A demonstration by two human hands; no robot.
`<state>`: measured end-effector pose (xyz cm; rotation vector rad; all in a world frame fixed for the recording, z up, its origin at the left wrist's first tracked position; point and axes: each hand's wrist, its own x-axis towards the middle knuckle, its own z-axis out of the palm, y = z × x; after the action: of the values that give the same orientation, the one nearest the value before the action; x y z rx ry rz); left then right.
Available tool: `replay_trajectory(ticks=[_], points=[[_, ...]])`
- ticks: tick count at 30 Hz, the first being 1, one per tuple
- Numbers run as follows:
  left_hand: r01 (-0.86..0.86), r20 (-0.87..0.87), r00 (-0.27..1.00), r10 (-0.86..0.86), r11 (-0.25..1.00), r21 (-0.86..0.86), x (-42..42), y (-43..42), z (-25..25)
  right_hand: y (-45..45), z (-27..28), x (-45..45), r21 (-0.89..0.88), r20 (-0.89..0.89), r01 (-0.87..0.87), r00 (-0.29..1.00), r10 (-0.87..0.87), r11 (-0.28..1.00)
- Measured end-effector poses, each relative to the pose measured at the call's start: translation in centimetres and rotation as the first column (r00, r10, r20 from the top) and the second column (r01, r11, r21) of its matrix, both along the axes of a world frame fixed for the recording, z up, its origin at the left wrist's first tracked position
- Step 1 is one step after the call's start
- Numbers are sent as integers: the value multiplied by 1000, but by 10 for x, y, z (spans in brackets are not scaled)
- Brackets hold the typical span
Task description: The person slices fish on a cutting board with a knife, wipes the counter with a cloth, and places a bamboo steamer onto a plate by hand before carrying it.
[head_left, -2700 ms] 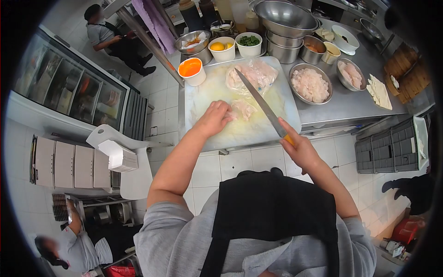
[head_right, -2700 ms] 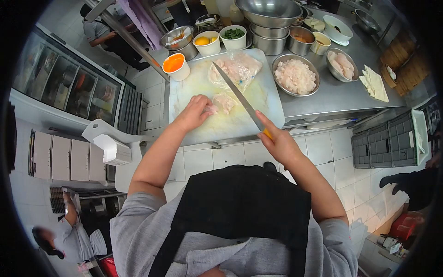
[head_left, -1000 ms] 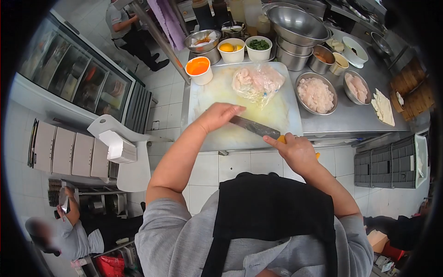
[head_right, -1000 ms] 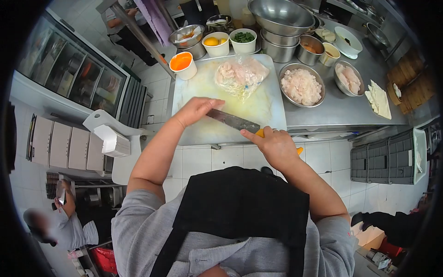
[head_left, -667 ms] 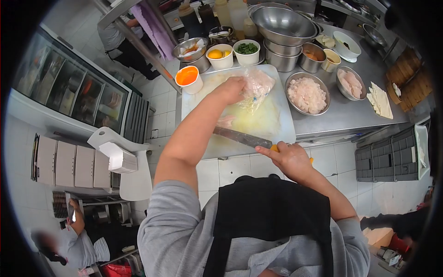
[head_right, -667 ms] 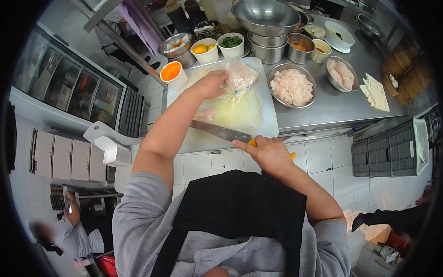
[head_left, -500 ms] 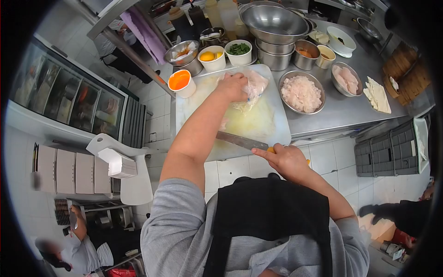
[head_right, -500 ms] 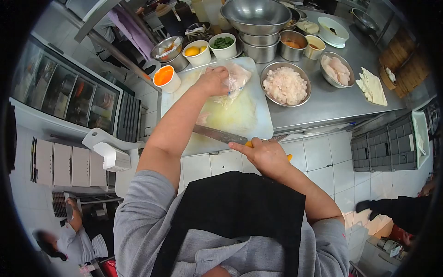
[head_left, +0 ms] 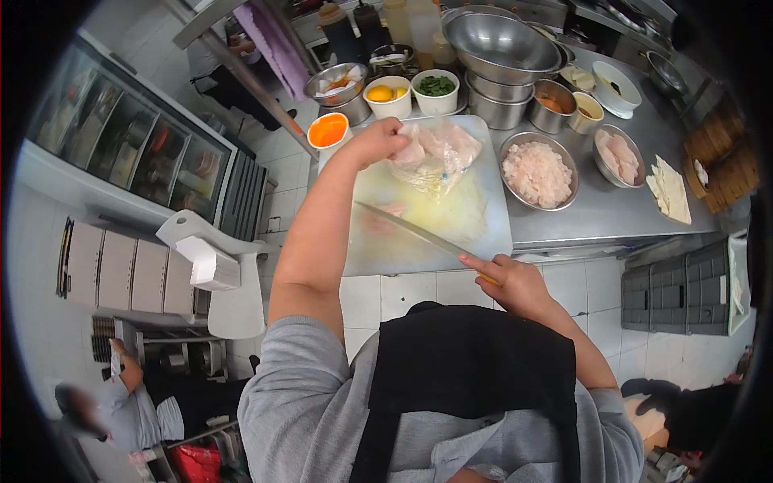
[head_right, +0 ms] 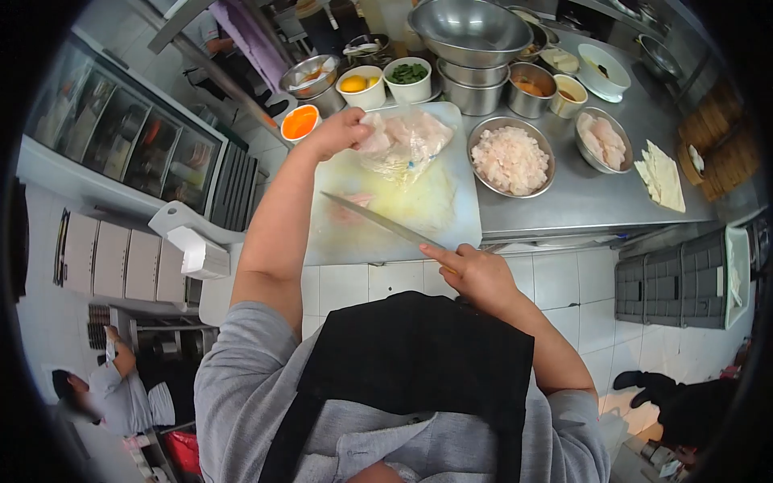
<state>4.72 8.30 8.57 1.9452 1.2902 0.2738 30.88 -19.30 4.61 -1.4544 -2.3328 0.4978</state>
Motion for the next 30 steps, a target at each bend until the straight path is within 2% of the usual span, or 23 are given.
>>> replay_trajectory(ticks=[1,2,4,7,8,10,13,15,17,18,19,20,21,22,23,24,25,27,29,30], points=[[-98,244,962,123,988,-116,-9,-7,5,1,0,1,-88,-25,37,999,-39,995],[-159,459,850,260,956,-247,-18,-13,10,4,1,1,-87,-24,22,999,-24,996],[-179,486,820,301,943,-282,-35,-25,23,8,2,1,-180,-93,64,992,-82,982],[-279,611,690,389,921,-270,-55,-61,37,14,3,-5,-227,-173,15,983,-55,974],[-303,609,678,411,911,-278,-60,-80,42,15,6,-8,-234,-171,-10,985,-31,972],[-387,572,673,469,882,-267,-69,-114,46,19,15,-17,-381,-269,-112,963,6,918],[-395,496,712,496,868,-300,-88,-152,19,26,5,-31,-349,-274,-208,955,113,914],[-416,447,728,519,854,-314,-94,-167,-5,34,13,-38,-381,-205,-183,973,110,907],[-376,395,713,579,792,-481,-92,-173,-34,45,15,-44,-407,-131,-156,985,111,900],[-383,394,706,589,785,-487,-93,-174,-53,49,13,-45,-365,-136,-151,985,107,919],[-552,237,773,589,808,-206,-91,-176,-69,52,12,-46,-322,-141,-144,985,103,936],[-619,68,785,615,777,114,-88,-176,-83,54,16,-48,-327,-135,-150,985,111,933],[-646,71,747,661,698,309,-74,-192,-59,56,22,-51,-386,-107,-119,991,83,915],[-655,74,741,668,693,303,-77,-195,-63,57,26,-53,-443,-77,-86,995,58,893],[-553,99,813,574,708,439,-84,-199,-69,55,24,-54,-446,-72,-92,995,67,890],[-440,105,877,469,695,569,-88,-203,-70,53,21,-53,-388,-109,-112,991,75,915],[-445,105,874,475,694,566,-92,-207,-71,49,19,-53,-328,-147,-127,986,83,936],[-157,62,986,157,720,676,-97,-212,-71,43,19,-52,-303,-166,-167,979,121,938],[-129,47,990,130,751,648,-98,-214,-77,36,21,-50,-278,-180,-198,972,152,940],[-100,32,994,102,776,622,-96,-214,-79,32,21,-49,-259,-101,-215,976,195,942]])
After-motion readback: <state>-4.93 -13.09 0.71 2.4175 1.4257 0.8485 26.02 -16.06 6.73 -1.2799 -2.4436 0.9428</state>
